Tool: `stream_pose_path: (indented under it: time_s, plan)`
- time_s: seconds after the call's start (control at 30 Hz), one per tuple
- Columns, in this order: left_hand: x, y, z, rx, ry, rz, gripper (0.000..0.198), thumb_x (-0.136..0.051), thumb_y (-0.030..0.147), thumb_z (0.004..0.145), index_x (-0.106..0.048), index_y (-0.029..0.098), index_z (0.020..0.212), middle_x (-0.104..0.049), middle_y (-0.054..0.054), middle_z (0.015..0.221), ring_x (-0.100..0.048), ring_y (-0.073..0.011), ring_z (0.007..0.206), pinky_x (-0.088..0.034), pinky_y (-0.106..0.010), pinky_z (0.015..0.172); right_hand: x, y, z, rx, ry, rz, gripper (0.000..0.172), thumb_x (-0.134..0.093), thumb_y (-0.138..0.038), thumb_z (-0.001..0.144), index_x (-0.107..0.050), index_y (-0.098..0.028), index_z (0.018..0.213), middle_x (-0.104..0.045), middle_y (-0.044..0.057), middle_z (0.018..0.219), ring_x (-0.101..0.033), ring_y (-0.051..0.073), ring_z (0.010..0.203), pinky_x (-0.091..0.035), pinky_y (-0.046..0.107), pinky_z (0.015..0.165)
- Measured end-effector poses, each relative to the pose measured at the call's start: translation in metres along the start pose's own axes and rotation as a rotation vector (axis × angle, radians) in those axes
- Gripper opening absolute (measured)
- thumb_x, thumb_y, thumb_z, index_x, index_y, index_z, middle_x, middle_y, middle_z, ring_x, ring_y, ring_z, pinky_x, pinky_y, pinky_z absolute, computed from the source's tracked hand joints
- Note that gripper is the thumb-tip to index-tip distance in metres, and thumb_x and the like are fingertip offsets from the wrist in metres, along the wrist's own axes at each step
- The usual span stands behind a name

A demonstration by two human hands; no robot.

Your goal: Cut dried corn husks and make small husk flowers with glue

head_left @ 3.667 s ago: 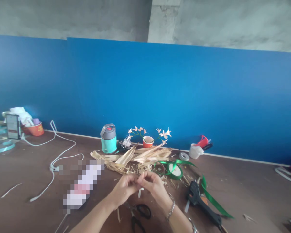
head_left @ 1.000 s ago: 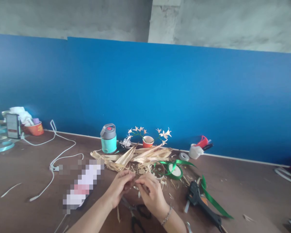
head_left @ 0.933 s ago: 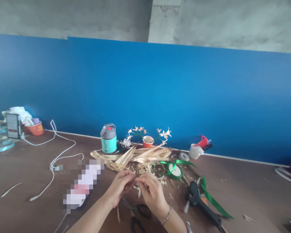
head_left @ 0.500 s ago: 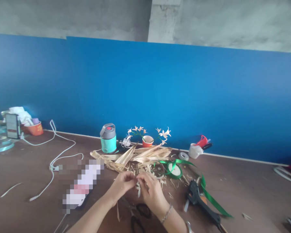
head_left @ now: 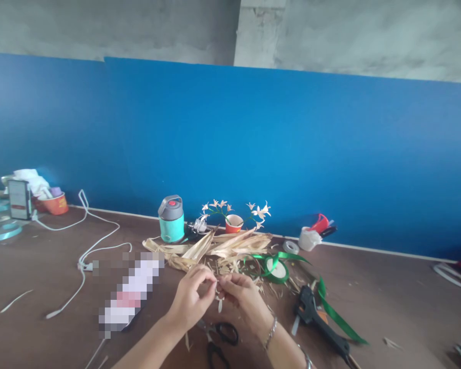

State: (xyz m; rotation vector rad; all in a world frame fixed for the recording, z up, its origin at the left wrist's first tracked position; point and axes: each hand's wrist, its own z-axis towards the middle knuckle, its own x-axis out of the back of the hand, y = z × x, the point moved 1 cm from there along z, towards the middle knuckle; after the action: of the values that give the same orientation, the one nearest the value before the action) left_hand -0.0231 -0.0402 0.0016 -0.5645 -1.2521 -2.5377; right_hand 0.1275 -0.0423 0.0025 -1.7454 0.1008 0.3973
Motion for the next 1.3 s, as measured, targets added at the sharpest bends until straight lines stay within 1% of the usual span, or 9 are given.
stream_pose_path:
  time_s: [0.33, 0.47, 0.57, 0.67, 0.77, 0.87, 0.97, 1.17, 1.3]
  plan:
    - [-0.001, 0.000, -0.004, -0.033, -0.066, -0.117, 0.011, -0.050, 0.010, 0.078, -0.058, 0.018, 0.078, -0.060, -0.004, 0.078, -0.057, -0.0148, 0.073, -0.046, -0.025, 0.066, 0.009, 0.000, 0.000, -0.165, -0.114, -0.012, 0.028, -0.080, -0.031, 0.053, -0.062, -0.010, 0.056, -0.059, 0.000, 0.047, -0.050, 0.005, 0.039, -0.032, 0.014, 0.039]
    - [0.001, -0.001, -0.003, -0.104, -0.133, -0.104, 0.021, -0.048, 0.012, 0.082, -0.061, 0.020, 0.096, -0.061, -0.006, 0.087, -0.058, -0.0158, 0.080, -0.047, -0.027, 0.074, 0.011, -0.003, -0.002, -0.237, -0.162, -0.020, 0.029, -0.081, -0.029, 0.051, -0.061, -0.009, 0.056, -0.060, 0.001, 0.049, -0.050, 0.004, 0.037, -0.029, 0.014, 0.036]
    - [0.002, -0.001, -0.001, -0.135, -0.185, -0.072, 0.020, -0.046, 0.013, 0.083, -0.063, 0.021, 0.093, -0.061, -0.006, 0.085, -0.057, -0.0166, 0.082, -0.046, -0.029, 0.075, 0.011, -0.006, -0.002, -0.221, -0.164, -0.033, 0.030, -0.081, -0.030, 0.051, -0.062, -0.008, 0.057, -0.060, 0.001, 0.049, -0.051, 0.005, 0.037, -0.028, 0.015, 0.036]
    - [0.004, -0.001, 0.002, -0.091, -0.185, -0.051, 0.013, -0.047, 0.015, 0.084, -0.060, 0.019, 0.086, -0.059, -0.006, 0.086, -0.056, -0.0175, 0.085, -0.046, -0.030, 0.077, 0.010, -0.007, 0.000, -0.159, -0.130, -0.079, 0.031, -0.080, -0.033, 0.053, -0.060, -0.009, 0.056, -0.059, 0.000, 0.048, -0.051, 0.006, 0.039, -0.031, 0.017, 0.039]
    - [0.004, -0.003, 0.002, -0.086, -0.179, -0.056, 0.016, -0.048, 0.015, 0.084, -0.058, 0.020, 0.095, -0.059, -0.007, 0.094, -0.055, -0.0186, 0.091, -0.045, -0.032, 0.082, 0.011, -0.008, 0.000, -0.116, -0.141, -0.121, 0.031, -0.079, -0.034, 0.055, -0.059, -0.009, 0.054, -0.060, 0.000, 0.048, -0.052, 0.007, 0.040, -0.033, 0.018, 0.042]
    - [0.003, -0.002, 0.001, -0.157, -0.238, -0.073, 0.026, -0.043, 0.014, 0.086, -0.058, 0.023, 0.105, -0.059, -0.007, 0.093, -0.055, -0.0178, 0.088, -0.045, -0.031, 0.079, 0.012, -0.008, -0.002, -0.165, -0.189, -0.110, 0.029, -0.079, -0.032, 0.055, -0.059, -0.010, 0.055, -0.060, 0.000, 0.048, -0.052, 0.006, 0.040, -0.030, 0.017, 0.040]
    - [0.004, 0.001, 0.001, -0.172, -0.272, -0.060, 0.025, -0.039, 0.014, 0.088, -0.061, 0.022, 0.098, -0.058, -0.007, 0.088, -0.055, -0.0173, 0.084, -0.045, -0.031, 0.077, 0.012, -0.008, -0.003, -0.204, -0.202, -0.113, 0.028, -0.077, -0.032, 0.055, -0.060, -0.010, 0.056, -0.059, 0.000, 0.047, -0.050, 0.006, 0.039, -0.025, 0.017, 0.038]
    - [0.006, 0.005, 0.004, -0.127, -0.240, 0.026, 0.015, -0.040, 0.014, 0.087, -0.054, 0.019, 0.087, -0.057, -0.007, 0.089, -0.053, -0.0181, 0.087, -0.044, -0.032, 0.079, 0.009, -0.007, -0.001, -0.063, -0.086, -0.377, 0.025, -0.069, -0.032, 0.064, -0.059, -0.013, 0.053, -0.055, -0.002, 0.045, -0.047, 0.007, 0.040, -0.028, 0.019, 0.041]
    - [0.004, -0.001, 0.004, -0.081, -0.186, 0.073, 0.012, -0.042, 0.018, 0.086, -0.053, 0.019, 0.084, -0.057, -0.007, 0.087, -0.054, -0.0191, 0.085, -0.044, -0.033, 0.077, 0.003, -0.011, -0.003, 0.231, 0.135, -0.724, 0.016, -0.063, -0.024, 0.068, -0.062, -0.016, 0.054, -0.059, 0.000, 0.051, -0.050, 0.012, 0.051, -0.033, 0.022, 0.049]
